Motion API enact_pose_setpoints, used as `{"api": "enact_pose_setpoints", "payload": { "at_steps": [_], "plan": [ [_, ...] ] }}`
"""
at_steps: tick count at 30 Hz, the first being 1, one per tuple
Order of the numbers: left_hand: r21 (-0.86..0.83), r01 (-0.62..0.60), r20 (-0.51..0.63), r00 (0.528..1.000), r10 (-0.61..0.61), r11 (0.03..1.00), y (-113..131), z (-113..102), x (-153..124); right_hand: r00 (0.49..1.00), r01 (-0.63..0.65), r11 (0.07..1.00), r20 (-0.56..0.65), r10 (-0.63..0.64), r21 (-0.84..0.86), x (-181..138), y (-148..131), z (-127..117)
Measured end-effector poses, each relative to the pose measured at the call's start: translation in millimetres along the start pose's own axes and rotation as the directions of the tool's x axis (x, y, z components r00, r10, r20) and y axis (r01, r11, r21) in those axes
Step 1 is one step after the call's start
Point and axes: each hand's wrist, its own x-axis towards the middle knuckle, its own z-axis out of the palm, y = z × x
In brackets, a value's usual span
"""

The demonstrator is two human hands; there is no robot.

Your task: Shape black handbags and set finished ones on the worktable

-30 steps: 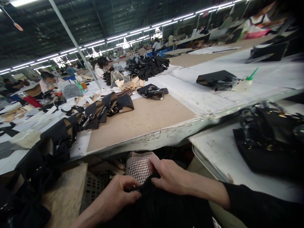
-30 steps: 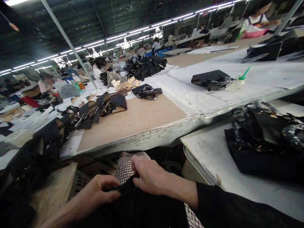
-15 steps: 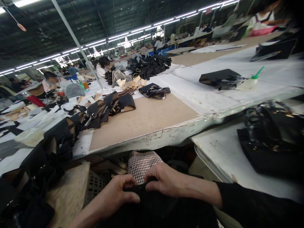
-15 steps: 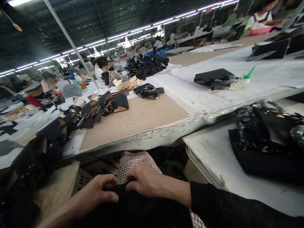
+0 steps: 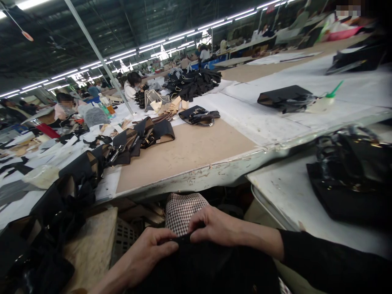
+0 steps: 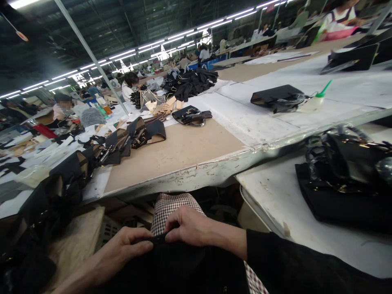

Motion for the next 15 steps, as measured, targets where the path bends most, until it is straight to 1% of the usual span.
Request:
{"api": "enact_pose_setpoints", "payload": {
  "at_steps": [2, 5, 7, 10, 12, 15],
  "plan": [
    [-0.008, 0.004, 0.013, 1.0, -0.004, 1.0, -1, -1, 0, 1.0, -0.02, 0.999, 0.013, 0.02, 0.034, 0, 1, 0],
    [0.118, -0.043, -0.002, 0.999, 0.044, 0.992, 1, -2, 0, 1.0, 0.011, 1.0, -0.004, -0.011, -0.014, -1, 0, 3],
    [0.22, -0.096, -0.033, 0.994, 0.106, 0.971, 7, -1, 0, 0.998, 0.05, 0.996, -0.023, -0.052, -0.069, -1, -1, 5],
    [0.338, -0.161, -0.072, 0.978, 0.197, 0.927, 14, 3, 2, 0.996, 0.072, 0.991, -0.035, -0.077, -0.108, -1, -2, 7],
    [0.414, -0.212, -0.062, 0.964, 0.26, 0.885, 16, 5, 6, 0.997, 0.067, 0.992, -0.039, -0.071, -0.105, -1, -2, 7],
    [0.489, -0.307, -0.015, 0.933, 0.36, 0.816, 12, 5, 12, 0.997, 0.061, 0.993, -0.049, -0.067, -0.102, -2, -1, 8]
  ]
}}
